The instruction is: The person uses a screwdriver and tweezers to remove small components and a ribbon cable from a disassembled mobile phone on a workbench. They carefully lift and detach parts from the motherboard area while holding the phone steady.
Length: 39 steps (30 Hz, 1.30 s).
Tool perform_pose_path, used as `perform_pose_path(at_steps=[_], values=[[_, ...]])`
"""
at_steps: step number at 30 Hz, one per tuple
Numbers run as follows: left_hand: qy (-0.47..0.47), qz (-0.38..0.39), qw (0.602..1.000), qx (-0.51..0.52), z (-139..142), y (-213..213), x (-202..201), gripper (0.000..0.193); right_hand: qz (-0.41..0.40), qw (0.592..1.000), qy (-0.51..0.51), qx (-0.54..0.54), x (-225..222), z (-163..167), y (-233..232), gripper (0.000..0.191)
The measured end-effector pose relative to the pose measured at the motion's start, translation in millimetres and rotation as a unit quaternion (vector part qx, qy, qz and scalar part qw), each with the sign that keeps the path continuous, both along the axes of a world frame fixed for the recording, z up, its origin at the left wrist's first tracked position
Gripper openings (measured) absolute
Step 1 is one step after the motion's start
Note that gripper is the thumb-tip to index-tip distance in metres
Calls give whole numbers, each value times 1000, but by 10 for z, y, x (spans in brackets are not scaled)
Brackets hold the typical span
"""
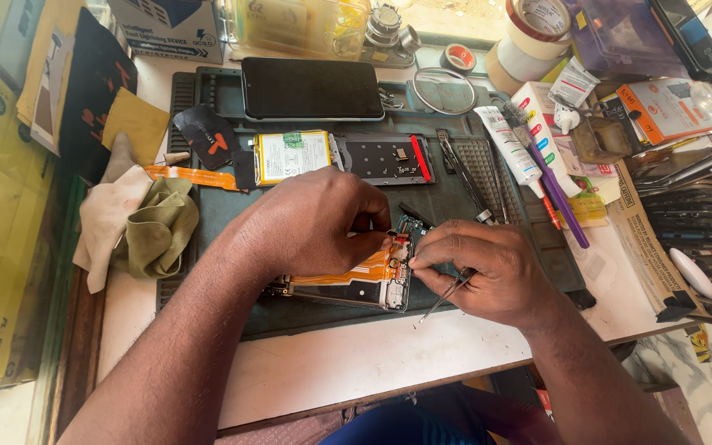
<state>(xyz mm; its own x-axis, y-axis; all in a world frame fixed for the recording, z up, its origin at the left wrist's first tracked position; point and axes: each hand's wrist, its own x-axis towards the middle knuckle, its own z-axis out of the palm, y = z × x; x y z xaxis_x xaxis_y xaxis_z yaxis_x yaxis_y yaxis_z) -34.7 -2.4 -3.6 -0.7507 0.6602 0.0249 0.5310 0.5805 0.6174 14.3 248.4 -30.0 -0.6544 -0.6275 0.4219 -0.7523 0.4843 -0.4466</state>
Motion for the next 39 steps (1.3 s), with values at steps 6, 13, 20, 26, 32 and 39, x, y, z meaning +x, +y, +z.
perform_pose_path(at_steps=[6,13,20,26,32,39], values=[[-12,-3,1000,-4,14,-2,1,16,2,1000,11,-2,5,9,6,18],[-28,-10,1000,1,28,4,0,14,4,1000,20,-8,17,-6,12,17],[-37,-7,999,-17,19,13,-1,15,3,1000,23,-2,14,-14,11,17],[-28,-16,999,-10,11,6,-12,17,-6,999,30,12,18,16,3,17],[-39,-4,999,-5,4,0,-13,18,-7,999,33,9,17,17,-2,17],[-37,-9,999,-12,9,3,-11,18,-13,999,29,14,18,12,7,17]])
